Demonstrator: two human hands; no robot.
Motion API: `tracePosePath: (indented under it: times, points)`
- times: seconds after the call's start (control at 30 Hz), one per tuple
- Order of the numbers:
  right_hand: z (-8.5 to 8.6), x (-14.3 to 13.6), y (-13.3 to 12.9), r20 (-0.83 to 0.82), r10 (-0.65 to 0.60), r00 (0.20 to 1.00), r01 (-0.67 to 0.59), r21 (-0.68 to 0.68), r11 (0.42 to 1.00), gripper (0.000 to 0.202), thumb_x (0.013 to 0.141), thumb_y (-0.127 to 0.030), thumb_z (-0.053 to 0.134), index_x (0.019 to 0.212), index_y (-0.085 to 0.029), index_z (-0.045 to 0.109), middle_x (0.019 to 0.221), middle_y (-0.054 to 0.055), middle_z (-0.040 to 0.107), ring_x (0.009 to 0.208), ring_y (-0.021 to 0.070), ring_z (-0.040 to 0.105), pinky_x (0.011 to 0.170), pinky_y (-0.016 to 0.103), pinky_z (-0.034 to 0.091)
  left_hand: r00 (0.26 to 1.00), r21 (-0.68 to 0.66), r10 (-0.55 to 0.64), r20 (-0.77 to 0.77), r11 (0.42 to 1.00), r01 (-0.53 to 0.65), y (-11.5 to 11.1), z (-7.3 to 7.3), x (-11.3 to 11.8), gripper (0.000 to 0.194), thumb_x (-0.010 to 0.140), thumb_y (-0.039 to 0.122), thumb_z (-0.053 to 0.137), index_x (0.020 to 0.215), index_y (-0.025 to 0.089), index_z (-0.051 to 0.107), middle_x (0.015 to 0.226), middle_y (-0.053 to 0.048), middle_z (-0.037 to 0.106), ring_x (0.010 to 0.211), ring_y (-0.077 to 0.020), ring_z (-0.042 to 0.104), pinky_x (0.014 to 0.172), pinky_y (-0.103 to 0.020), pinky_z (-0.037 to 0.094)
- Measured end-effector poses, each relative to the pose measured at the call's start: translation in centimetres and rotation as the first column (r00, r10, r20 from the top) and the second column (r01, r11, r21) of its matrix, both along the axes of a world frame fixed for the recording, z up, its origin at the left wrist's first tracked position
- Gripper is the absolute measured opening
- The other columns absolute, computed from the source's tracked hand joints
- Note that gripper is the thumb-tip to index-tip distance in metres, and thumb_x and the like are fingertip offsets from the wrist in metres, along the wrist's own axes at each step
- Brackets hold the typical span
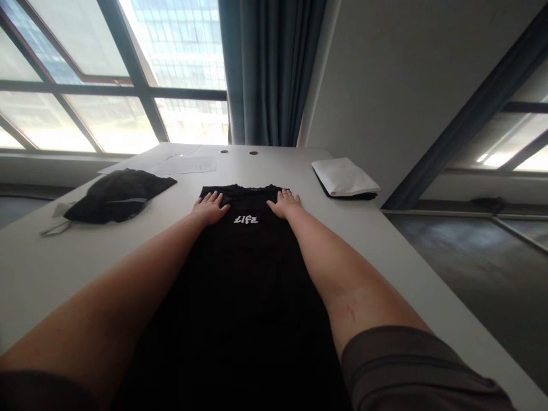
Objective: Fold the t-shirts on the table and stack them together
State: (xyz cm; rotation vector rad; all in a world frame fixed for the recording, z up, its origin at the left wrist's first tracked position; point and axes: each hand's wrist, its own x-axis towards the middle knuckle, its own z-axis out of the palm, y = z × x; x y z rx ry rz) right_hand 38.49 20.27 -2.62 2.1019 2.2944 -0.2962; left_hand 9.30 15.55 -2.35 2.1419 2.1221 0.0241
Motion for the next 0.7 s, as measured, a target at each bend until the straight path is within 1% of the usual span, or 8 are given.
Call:
tracePosePath:
  times: [0.13,0.27,0.37,0.43,0.5,0.57,0.63,0.7]
  points:
    - [-0.5,0.3,0.4,-0.001,0.019,1.0,-0.019,0.033,0.999,0.09,0.106,-0.068,0.025,0.173,-0.009,0.015,0.18,0.015,0.003,0.167,0.0296,0.005,0.133,0.054,0.007,1.0,0.002,-0.009,0.003,1.0,0.009,0.0,-0.1,-0.1,0.088,0.103,0.068,0.022,0.173,0.016,0.018,0.18,-0.009,0.007,0.167,-0.0299,0.007,0.133,-0.052,0.009]
    - [-0.5,0.1,0.0,0.011,0.019,1.0,-0.019,0.059,0.998,0.089,0.106,-0.066,0.024,0.172,-0.008,0.015,0.18,0.015,0.004,0.167,0.0285,0.006,0.133,0.053,0.005,1.0,0.035,-0.02,-0.005,0.999,0.02,-0.8,0.6,0.3,0.083,0.105,0.065,0.024,0.172,0.016,0.024,0.18,-0.012,0.012,0.166,-0.0326,0.012,0.133,-0.054,0.013]
    - [-0.3,0.0,-0.1,0.033,0.014,0.999,-0.016,0.048,0.999,0.09,0.106,-0.067,0.024,0.172,-0.007,0.013,0.18,0.015,0.001,0.167,0.0278,0.005,0.133,0.052,0.004,0.996,0.059,-0.083,-0.016,0.995,0.084,-2.2,1.4,0.9,0.073,0.108,0.058,0.024,0.17,0.021,0.033,0.179,-0.01,0.02,0.165,-0.0327,0.019,0.132,-0.054,0.017]
    - [-0.2,-0.1,-0.2,0.038,0.013,0.999,-0.015,0.046,0.999,0.09,0.106,-0.067,0.023,0.173,-0.007,0.012,0.18,0.014,0.0,0.167,0.0277,0.004,0.133,0.053,0.004,0.99,0.056,-0.138,-0.023,0.989,0.139,-4.1,1.6,1.3,0.07,0.109,0.056,0.025,0.169,0.022,0.034,0.178,-0.008,0.024,0.164,-0.0302,0.022,0.132,-0.052,0.019]
    - [-0.2,-0.1,-0.2,0.035,0.018,0.999,-0.019,0.051,0.999,0.09,0.106,-0.067,0.023,0.173,-0.007,0.013,0.18,0.014,0.001,0.167,0.0279,0.004,0.133,0.053,0.003,0.981,0.05,-0.191,-0.036,0.98,0.192,-7.2,1.5,1.1,0.07,0.11,0.054,0.03,0.169,0.017,0.033,0.178,-0.009,0.024,0.164,-0.0294,0.022,0.132,-0.05,0.02]
    - [-0.2,-0.1,-0.2,0.032,0.023,0.999,-0.025,0.061,0.998,0.089,0.107,-0.066,0.023,0.173,-0.008,0.013,0.18,0.015,0.002,0.167,0.0281,0.004,0.133,0.053,0.003,0.966,0.073,-0.251,-0.058,0.964,0.255,-11.6,1.1,0.0,0.067,0.11,0.046,0.032,0.168,0.012,0.035,0.177,-0.012,0.025,0.164,-0.03,0.022,0.133,-0.049,0.02]
    - [-0.3,0.0,-0.3,0.035,0.027,0.999,-0.029,0.074,0.997,0.087,0.107,-0.065,0.024,0.173,-0.008,0.015,0.18,0.016,0.004,0.167,0.0283,0.006,0.133,0.053,0.004,0.945,0.109,-0.321,-0.056,0.939,0.325,-16.9,0.4,-2.2,0.063,0.111,0.041,0.03,0.167,0.016,0.038,0.176,-0.009,0.029,0.164,-0.0288,0.024,0.133,-0.049,0.021]
    - [-0.5,0.0,-0.3,0.043,0.032,0.999,-0.035,0.083,0.996,0.087,0.107,-0.064,0.024,0.172,-0.007,0.016,0.18,0.017,0.005,0.167,0.0287,0.007,0.133,0.053,0.004,0.926,0.176,-0.373,-0.049,0.91,0.376,-22.8,-0.3,-5.0,0.061,0.111,0.043,0.031,0.167,0.021,0.04,0.175,-0.007,0.032,0.162,-0.0265,0.03,0.133,-0.048,0.024]
